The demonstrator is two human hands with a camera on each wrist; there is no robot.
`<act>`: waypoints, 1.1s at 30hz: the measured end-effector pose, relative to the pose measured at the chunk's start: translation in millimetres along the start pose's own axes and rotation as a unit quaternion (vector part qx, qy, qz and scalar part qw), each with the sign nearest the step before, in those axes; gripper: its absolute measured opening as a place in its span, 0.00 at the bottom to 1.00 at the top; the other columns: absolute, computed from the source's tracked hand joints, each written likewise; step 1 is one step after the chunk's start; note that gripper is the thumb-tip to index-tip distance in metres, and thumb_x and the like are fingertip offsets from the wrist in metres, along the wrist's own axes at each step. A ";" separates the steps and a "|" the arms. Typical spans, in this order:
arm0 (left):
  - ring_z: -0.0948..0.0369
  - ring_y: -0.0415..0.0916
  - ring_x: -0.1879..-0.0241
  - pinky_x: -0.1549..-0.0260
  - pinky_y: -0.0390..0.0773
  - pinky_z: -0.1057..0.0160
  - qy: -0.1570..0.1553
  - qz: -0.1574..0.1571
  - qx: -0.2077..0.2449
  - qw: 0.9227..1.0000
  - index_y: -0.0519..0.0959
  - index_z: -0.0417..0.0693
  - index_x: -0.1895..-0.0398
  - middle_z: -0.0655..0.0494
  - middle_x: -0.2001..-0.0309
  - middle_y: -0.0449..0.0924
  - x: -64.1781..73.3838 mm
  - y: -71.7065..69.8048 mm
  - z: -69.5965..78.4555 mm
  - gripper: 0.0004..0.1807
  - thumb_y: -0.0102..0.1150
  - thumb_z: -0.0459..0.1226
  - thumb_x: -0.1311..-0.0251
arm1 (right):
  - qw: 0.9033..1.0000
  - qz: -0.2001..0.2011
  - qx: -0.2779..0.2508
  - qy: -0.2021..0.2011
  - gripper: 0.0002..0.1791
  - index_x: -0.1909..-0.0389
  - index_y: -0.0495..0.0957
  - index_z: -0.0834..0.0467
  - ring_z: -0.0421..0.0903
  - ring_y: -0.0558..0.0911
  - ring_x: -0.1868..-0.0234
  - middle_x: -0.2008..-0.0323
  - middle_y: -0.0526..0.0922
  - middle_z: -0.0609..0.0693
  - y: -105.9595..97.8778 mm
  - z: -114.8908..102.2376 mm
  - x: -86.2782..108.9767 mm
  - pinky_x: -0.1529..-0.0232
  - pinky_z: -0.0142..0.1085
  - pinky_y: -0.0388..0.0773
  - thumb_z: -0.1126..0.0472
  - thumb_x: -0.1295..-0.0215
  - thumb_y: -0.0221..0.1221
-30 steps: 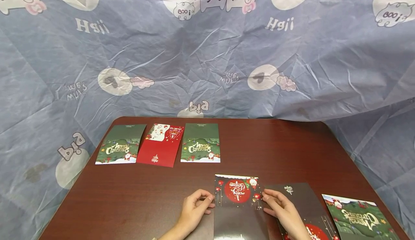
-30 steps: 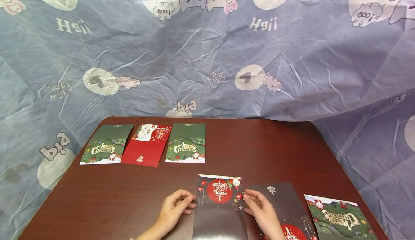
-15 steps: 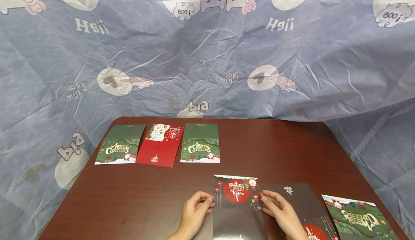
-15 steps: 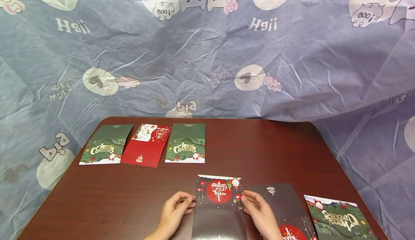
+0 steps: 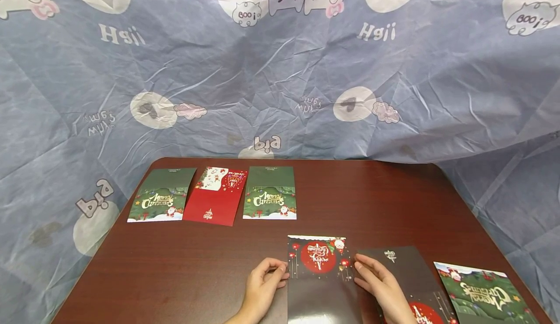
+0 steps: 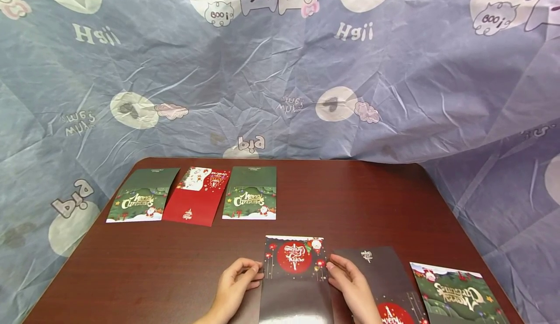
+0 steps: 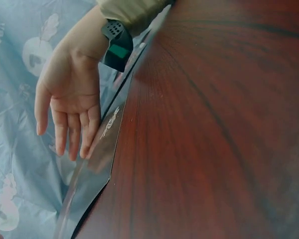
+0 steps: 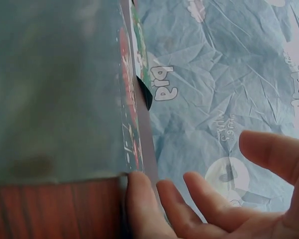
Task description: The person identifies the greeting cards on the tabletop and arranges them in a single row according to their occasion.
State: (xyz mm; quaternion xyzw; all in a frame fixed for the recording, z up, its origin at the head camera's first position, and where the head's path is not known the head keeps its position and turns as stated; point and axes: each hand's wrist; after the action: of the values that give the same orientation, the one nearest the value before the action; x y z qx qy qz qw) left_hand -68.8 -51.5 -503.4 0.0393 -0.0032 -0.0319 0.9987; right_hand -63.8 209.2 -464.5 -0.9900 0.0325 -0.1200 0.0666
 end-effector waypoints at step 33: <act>0.67 0.74 0.78 0.78 0.77 0.70 0.077 -0.016 -0.084 0.993 0.75 0.32 0.55 0.41 0.64 0.80 3.5 4.0 20.2 0.16 0.63 0.25 0.49 | 0.996 0.082 0.006 -0.040 0.26 0.44 0.72 0.66 0.38 0.81 0.62 0.59 0.81 0.48 -0.3 -4.2 -4.2 0.61 0.27 0.77 0.67 0.44 0.65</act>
State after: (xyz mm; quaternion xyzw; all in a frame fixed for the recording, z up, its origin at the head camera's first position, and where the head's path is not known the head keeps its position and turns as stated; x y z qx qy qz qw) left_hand -65.3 -49.3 -482.9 -0.0423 0.0767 -0.0447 0.9952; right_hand -69.0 209.4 -461.4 -0.9876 0.1101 -0.0746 0.0837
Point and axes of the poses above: each hand's wrist, its own x-axis away from the middle knuckle, its own y-axis out of the palm, z = x × y
